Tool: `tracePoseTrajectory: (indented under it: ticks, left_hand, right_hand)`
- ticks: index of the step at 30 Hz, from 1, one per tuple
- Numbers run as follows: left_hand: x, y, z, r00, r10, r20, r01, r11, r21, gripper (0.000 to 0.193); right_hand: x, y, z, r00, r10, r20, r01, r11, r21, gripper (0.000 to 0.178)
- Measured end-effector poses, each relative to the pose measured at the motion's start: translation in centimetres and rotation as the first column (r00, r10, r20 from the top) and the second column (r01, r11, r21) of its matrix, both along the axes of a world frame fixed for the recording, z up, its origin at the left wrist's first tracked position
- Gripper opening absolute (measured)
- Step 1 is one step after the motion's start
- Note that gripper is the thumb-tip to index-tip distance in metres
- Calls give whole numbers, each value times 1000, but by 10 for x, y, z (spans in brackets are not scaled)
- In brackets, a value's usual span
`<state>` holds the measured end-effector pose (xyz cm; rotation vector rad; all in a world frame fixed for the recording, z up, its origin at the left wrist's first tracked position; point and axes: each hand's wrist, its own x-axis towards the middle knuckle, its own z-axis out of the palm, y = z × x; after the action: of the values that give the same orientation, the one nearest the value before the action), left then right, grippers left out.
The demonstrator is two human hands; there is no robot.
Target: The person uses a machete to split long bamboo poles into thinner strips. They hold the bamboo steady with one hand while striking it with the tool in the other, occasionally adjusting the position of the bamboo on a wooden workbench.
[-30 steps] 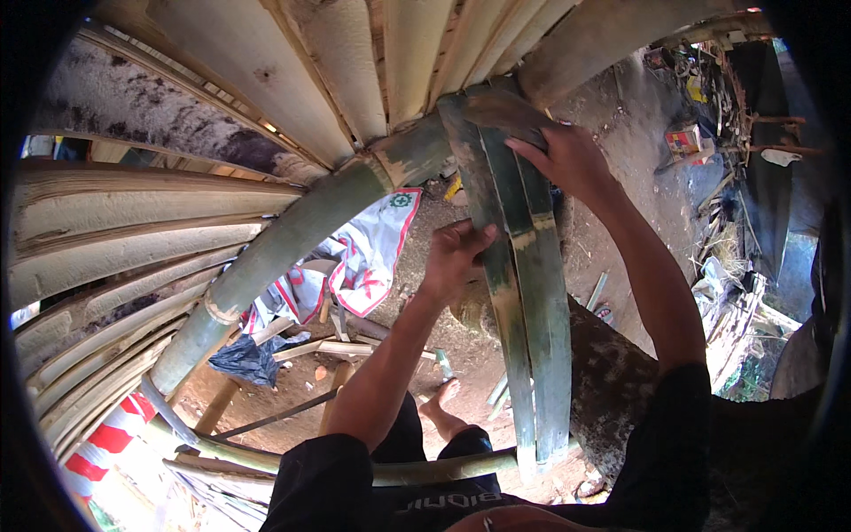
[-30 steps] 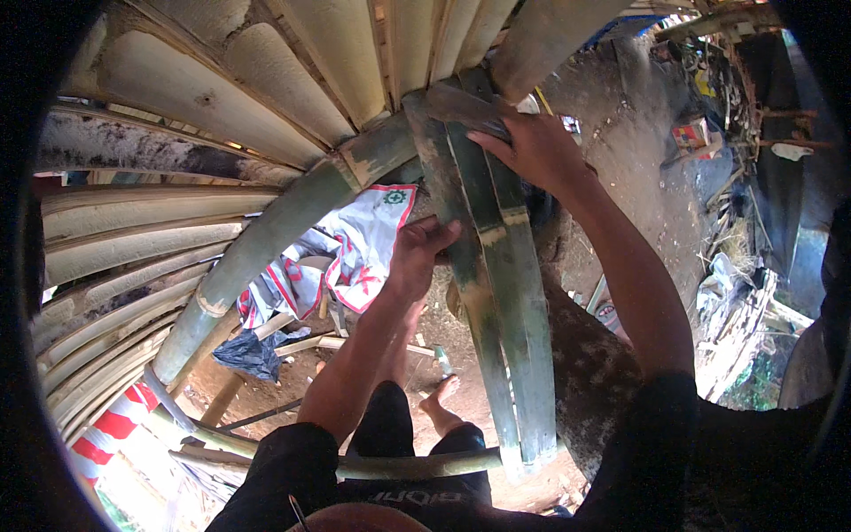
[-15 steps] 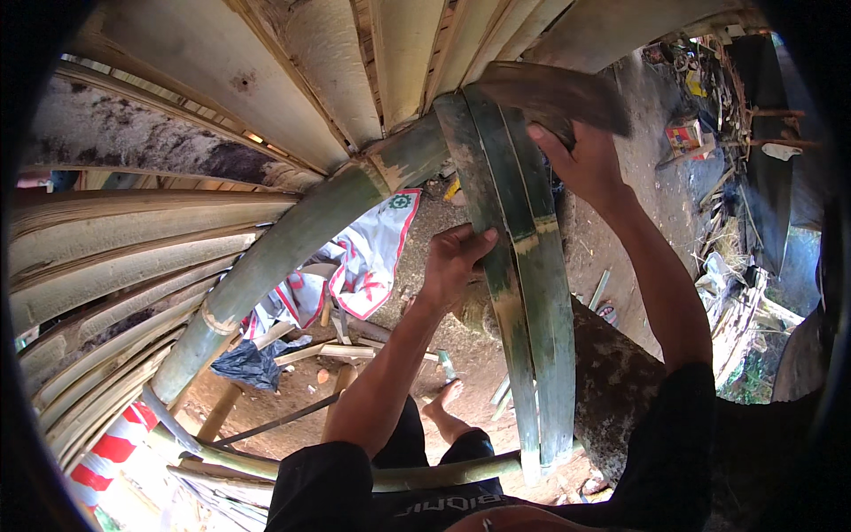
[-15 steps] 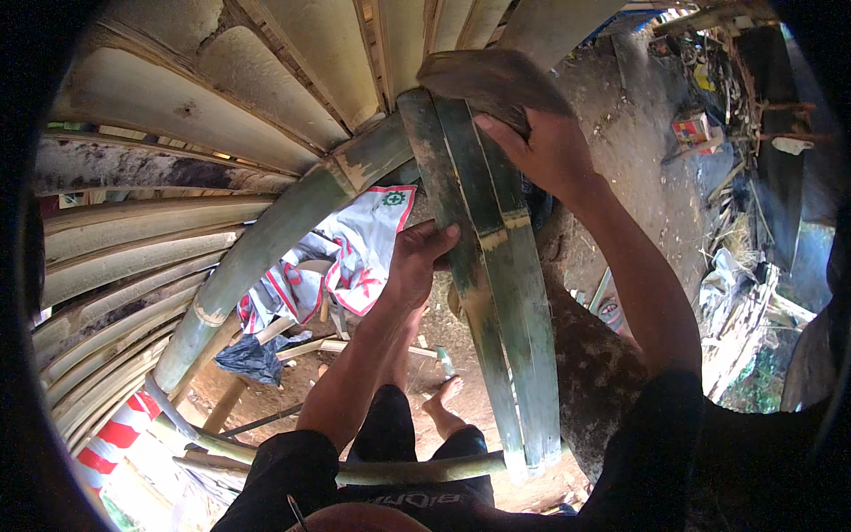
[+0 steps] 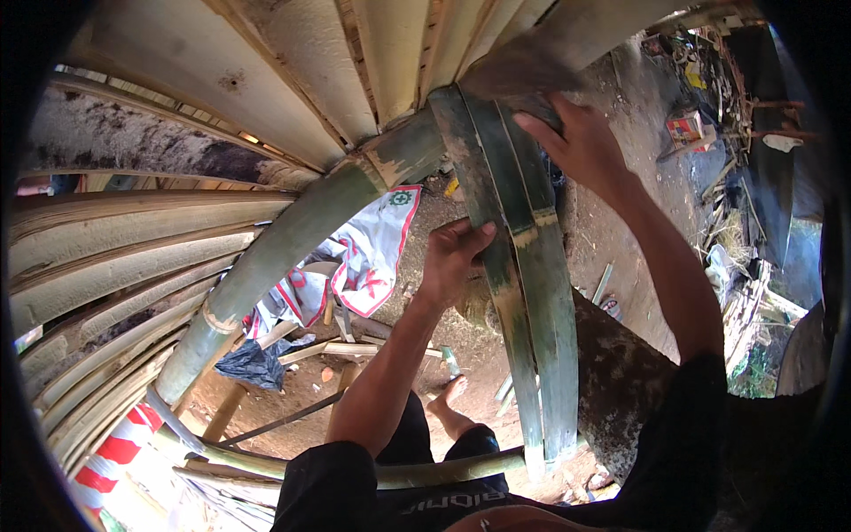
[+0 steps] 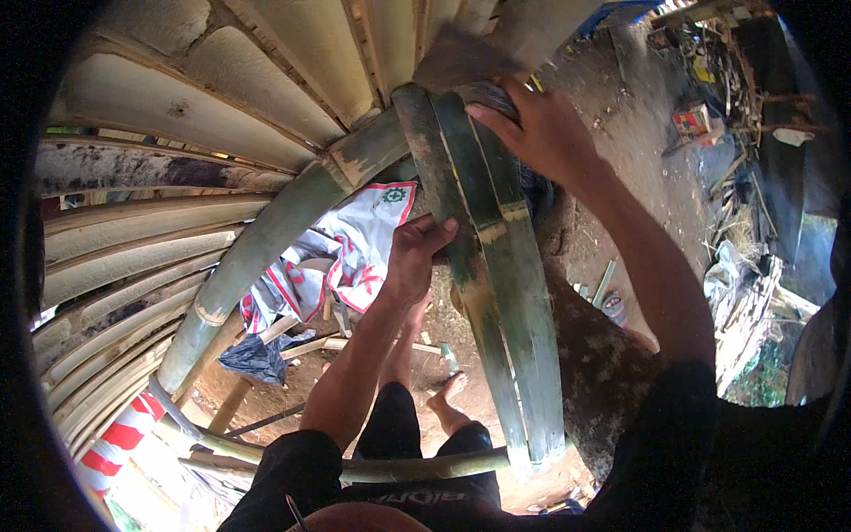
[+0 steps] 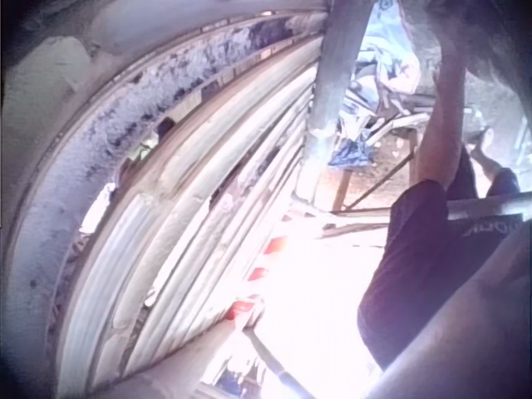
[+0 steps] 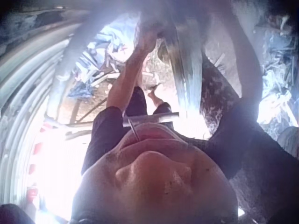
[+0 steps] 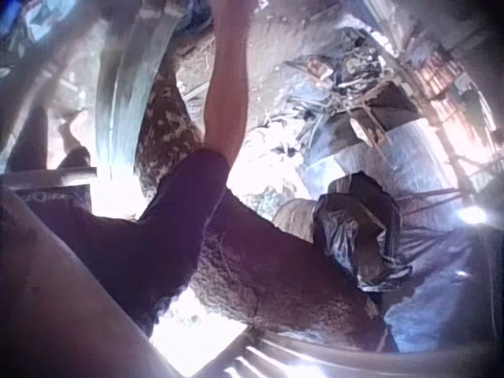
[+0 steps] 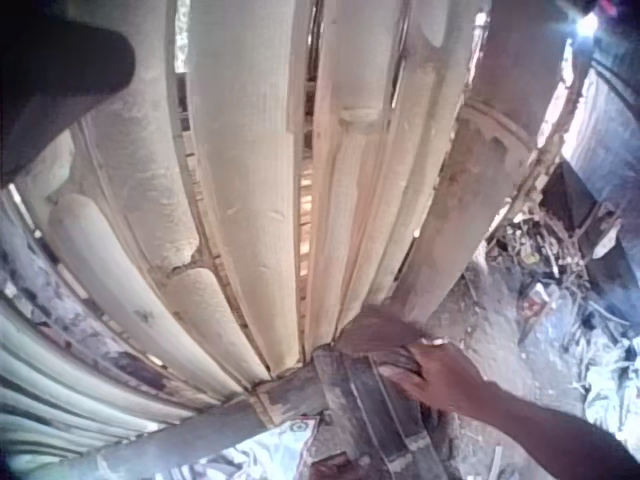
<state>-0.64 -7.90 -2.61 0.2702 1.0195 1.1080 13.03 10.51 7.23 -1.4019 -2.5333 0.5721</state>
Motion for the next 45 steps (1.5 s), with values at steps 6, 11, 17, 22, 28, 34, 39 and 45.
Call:
tracePoseTrajectory:
  ticks: [6, 11, 17, 22, 28, 34, 39, 45]
  left_hand:
    - [2, -4, 1, 1000, -22, 11, 22, 1000, -8, 24]
    - [3, 2, 2, 999, -5, 38, 4, 1000, 12, 25]
    - [2, 0, -1, 1000, 1, 11, -1, 1000, 5, 25]
    - [0, 4, -2, 1000, -8, 9, 7, 999, 50, 24]
    - [1, 4, 7, 1000, -18, 12, 18, 1000, 24, 23]
    - [1, 2, -1, 1000, 17, 11, -18, 999, 33, 23]
    - [0, 5, 4, 999, 42, 2, -42, 998, 45, 24]
    - [11, -3, -7, 990, 71, -121, -57, 992, 114, 31]
  right_hand:
    - [-13, 2, 3, 962, 89, 257, -68, 994, -90, 56]
    - [5, -8, -23, 992, -3, -123, 17, 994, 105, 57]
    - [-2, -5, -8, 999, 35, -17, -33, 995, 96, 56]
    - [-4, 8, -14, 975, 121, 187, -135, 988, 68, 55]
    - [-2, -7, -15, 972, 52, 230, -74, 993, 91, 55]
    - [-6, -10, -16, 993, -7, -114, 19, 995, 103, 59]
    - [-9, -3, -21, 999, 18, 41, -21, 997, 69, 63]
    - [18, -2, -22, 989, 5, 146, -21, 994, 108, 60]
